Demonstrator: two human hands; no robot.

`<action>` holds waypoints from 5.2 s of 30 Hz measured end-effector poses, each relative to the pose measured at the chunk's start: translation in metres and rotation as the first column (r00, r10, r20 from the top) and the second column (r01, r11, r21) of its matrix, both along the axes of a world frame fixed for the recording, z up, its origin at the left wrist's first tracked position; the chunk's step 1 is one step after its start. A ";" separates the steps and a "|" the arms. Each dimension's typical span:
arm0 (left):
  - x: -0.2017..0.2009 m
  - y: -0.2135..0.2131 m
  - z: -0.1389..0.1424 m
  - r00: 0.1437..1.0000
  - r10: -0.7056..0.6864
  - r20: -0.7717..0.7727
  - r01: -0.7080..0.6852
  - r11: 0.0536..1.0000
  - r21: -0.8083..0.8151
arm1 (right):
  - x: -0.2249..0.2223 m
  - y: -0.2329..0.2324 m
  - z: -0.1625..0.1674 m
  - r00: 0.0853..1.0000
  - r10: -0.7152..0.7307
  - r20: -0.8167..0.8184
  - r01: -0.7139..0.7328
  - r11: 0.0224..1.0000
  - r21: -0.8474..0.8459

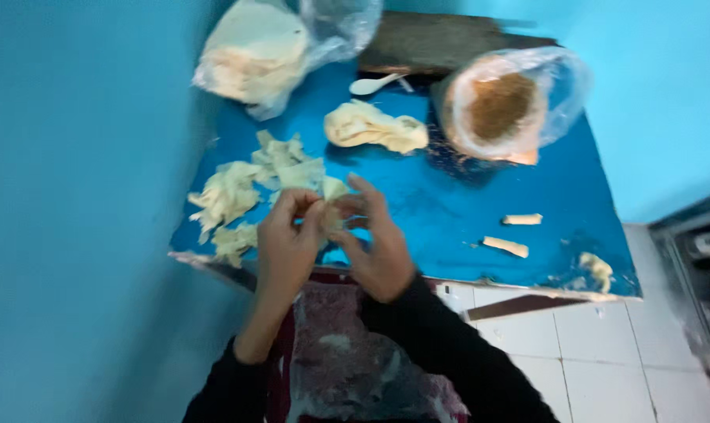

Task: The person takes thin square dough sheets from a blue work table, rolls each sheet by hand into a small cylinder, and occasionally reaches into a plastic bag of brown filling before rolling. The person gathers the finished rolled pieces in one hand and sets them with the pile of completed rolls on the table.

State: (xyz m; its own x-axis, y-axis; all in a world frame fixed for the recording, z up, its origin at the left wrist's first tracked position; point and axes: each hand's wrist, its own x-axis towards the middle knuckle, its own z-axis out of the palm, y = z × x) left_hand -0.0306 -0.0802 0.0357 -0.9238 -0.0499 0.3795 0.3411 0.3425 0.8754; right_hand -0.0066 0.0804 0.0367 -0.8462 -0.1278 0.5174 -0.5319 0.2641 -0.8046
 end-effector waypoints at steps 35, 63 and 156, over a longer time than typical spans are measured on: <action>0.048 0.057 0.016 0.986 -0.122 -0.115 0.127 0.991 0.037 | 0.018 0.068 0.014 0.916 0.140 0.375 0.078 0.857 -0.510; 0.014 0.034 -0.021 0.967 -0.192 0.167 0.029 0.734 0.678 | 0.006 0.095 -0.009 0.877 0.219 0.427 0.265 0.523 -0.810; 0.042 0.016 -0.043 0.874 -0.090 -0.478 -0.117 0.915 -0.387 | -0.182 0.174 0.076 0.845 -0.395 -0.360 0.397 0.012 0.918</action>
